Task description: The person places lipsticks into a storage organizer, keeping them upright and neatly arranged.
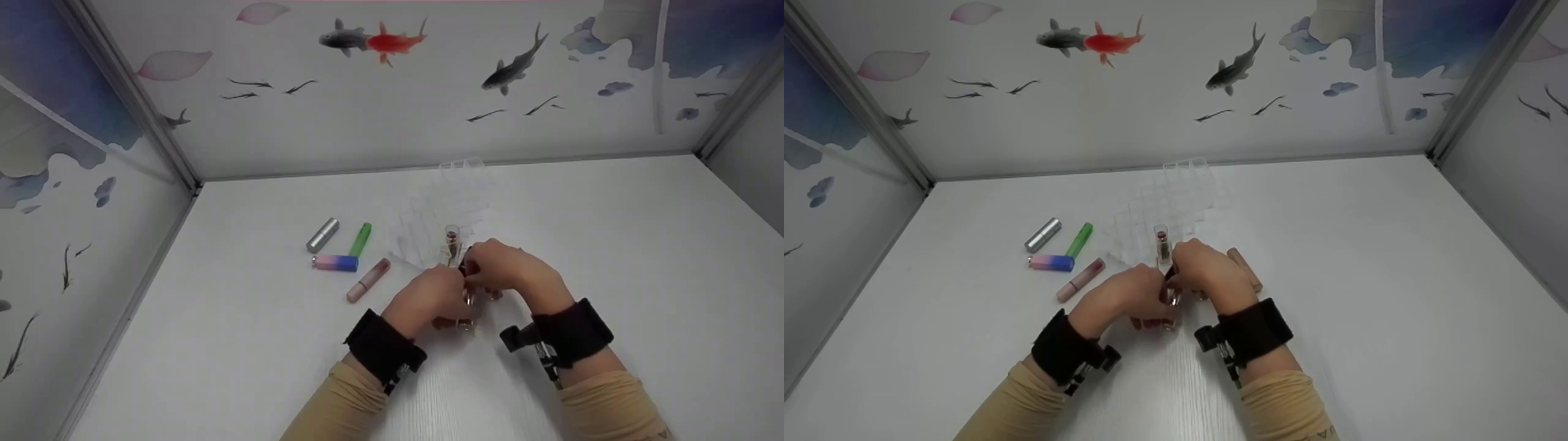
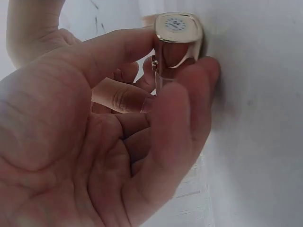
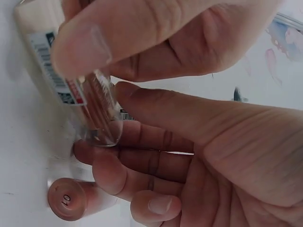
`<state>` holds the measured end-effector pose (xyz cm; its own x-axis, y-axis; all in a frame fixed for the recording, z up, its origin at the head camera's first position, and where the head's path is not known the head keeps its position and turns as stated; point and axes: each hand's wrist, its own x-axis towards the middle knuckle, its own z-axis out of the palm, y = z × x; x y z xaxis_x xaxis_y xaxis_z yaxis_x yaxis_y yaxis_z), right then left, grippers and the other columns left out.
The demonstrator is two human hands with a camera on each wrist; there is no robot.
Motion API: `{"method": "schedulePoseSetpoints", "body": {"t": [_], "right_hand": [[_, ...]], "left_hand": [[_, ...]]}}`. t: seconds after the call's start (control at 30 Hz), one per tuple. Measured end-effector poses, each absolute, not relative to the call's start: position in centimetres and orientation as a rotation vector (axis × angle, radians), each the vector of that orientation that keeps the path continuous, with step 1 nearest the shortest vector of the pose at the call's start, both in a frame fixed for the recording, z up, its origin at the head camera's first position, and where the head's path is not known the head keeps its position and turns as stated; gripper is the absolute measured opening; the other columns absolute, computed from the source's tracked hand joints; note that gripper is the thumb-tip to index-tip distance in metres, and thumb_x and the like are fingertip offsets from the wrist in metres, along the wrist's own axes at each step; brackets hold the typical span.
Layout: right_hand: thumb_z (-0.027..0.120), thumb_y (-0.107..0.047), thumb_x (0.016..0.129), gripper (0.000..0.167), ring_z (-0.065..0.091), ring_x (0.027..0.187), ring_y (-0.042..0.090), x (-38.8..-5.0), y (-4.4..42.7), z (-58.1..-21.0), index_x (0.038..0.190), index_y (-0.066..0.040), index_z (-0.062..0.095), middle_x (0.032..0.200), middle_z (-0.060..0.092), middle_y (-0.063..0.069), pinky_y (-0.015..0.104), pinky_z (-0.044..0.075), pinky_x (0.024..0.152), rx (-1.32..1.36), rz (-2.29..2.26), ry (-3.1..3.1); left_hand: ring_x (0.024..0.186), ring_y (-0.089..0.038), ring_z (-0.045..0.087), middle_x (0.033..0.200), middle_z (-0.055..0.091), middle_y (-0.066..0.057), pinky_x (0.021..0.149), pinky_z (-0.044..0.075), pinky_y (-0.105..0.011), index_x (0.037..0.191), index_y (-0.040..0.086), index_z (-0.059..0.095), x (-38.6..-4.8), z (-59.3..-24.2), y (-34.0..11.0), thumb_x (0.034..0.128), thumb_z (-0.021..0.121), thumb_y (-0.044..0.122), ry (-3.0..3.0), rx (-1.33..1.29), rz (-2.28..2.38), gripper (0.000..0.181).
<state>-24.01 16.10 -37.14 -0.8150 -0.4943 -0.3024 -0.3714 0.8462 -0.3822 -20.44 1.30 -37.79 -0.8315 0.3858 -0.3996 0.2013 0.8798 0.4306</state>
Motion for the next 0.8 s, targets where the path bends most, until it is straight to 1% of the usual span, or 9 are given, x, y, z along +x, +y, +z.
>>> {"method": "schedulePoseSetpoints", "body": {"t": [0.1,0.17,0.27,0.37,0.47,0.53,0.63,0.73,0.8], "right_hand": [[0.067,-0.012,0.093,0.010,0.060,0.059,0.013,-24.1,16.4,-36.9,0.085,-0.006,0.069,0.074,0.068,0.006,0.024,0.045,0.058,-0.650,-0.478,2.606],[0.068,-0.015,0.093,0.010,0.063,0.062,0.015,-24.1,16.6,-36.6,0.089,-0.006,0.068,0.079,0.069,0.007,0.026,0.047,0.062,-0.658,-0.517,2.597],[0.068,-0.019,0.095,0.012,0.068,0.066,0.017,-24.3,16.9,-36.2,0.093,-0.008,0.066,0.083,0.071,0.008,0.029,0.049,0.068,-0.667,-0.596,2.595],[0.065,-0.021,0.097,0.012,0.067,0.069,0.015,-24.3,17.1,-35.8,0.096,-0.009,0.066,0.084,0.072,0.007,0.030,0.051,0.070,-0.713,-0.689,2.623],[0.063,-0.017,0.098,0.011,0.067,0.071,0.017,-24.3,17.2,-35.5,0.100,-0.007,0.067,0.086,0.073,0.008,0.029,0.052,0.069,-0.762,-0.836,2.642],[0.063,-0.015,0.098,0.012,0.068,0.075,0.019,-24.2,17.3,-35.2,0.102,-0.006,0.069,0.090,0.074,0.009,0.029,0.054,0.070,-0.790,-0.933,2.664],[0.065,-0.015,0.097,0.012,0.070,0.083,0.022,-24.1,17.2,-34.8,0.105,-0.007,0.071,0.097,0.075,0.010,0.028,0.055,0.074,-0.766,-1.065,2.721],[0.066,-0.017,0.097,0.015,0.072,0.093,0.020,-23.9,17.1,-34.5,0.108,-0.009,0.072,0.105,0.075,0.009,0.025,0.056,0.080,-0.718,-1.192,2.767],[0.066,-0.017,0.097,0.016,0.072,0.096,0.018,-23.8,17.0,-34.3,0.111,-0.011,0.071,0.108,0.075,0.007,0.022,0.056,0.080,-0.693,-1.285,2.781]], "left_hand": [[0.045,-0.011,0.052,0.052,0.053,0.001,0.045,0.039,-0.024,0.061,0.015,0.055,-20.4,-37.3,1.1,0.0877,0.072,0.027,2.550,0.406,0.527,0.034],[0.047,-0.011,0.056,0.054,0.057,0.001,0.048,0.046,-0.025,0.062,0.015,0.057,-20.5,-36.8,0.9,0.0870,0.072,0.028,2.525,0.374,0.567,0.032],[0.052,-0.013,0.063,0.060,0.065,-0.002,0.058,0.058,-0.031,0.066,0.013,0.063,-20.7,-36.0,0.2,0.0869,0.072,0.025,2.475,0.341,0.665,0.026],[0.058,-0.014,0.067,0.066,0.070,-0.003,0.069,0.062,-0.036,0.072,0.010,0.071,-21.0,-35.2,-0.7,0.0884,0.071,0.023,2.446,0.367,0.734,0.021],[0.060,-0.013,0.068,0.070,0.071,-0.001,0.071,0.062,-0.038,0.081,0.010,0.074,-21.4,-34.6,-1.6,0.0904,0.068,0.025,2.458,0.430,0.774,0.018],[0.061,-0.013,0.067,0.073,0.071,0.000,0.070,0.062,-0.038,0.088,0.012,0.073,-21.7,-34.4,-2.3,0.0915,0.067,0.027,2.484,0.486,0.795,0.017],[0.063,-0.013,0.067,0.081,0.071,0.000,0.067,0.060,-0.033,0.099,0.016,0.069,-22.2,-34.1,-3.2,0.0926,0.066,0.031,2.535,0.561,0.821,0.017],[0.072,-0.011,0.066,0.090,0.072,0.001,0.067,0.054,-0.027,0.106,0.017,0.068,-22.6,-34.0,-4.0,0.0932,0.066,0.033,2.607,0.619,0.844,0.021],[0.080,-0.011,0.066,0.095,0.073,0.000,0.070,0.051,-0.026,0.108,0.017,0.069,-22.9,-33.9,-4.3,0.0934,0.066,0.032,2.663,0.637,0.874,0.021]]}}
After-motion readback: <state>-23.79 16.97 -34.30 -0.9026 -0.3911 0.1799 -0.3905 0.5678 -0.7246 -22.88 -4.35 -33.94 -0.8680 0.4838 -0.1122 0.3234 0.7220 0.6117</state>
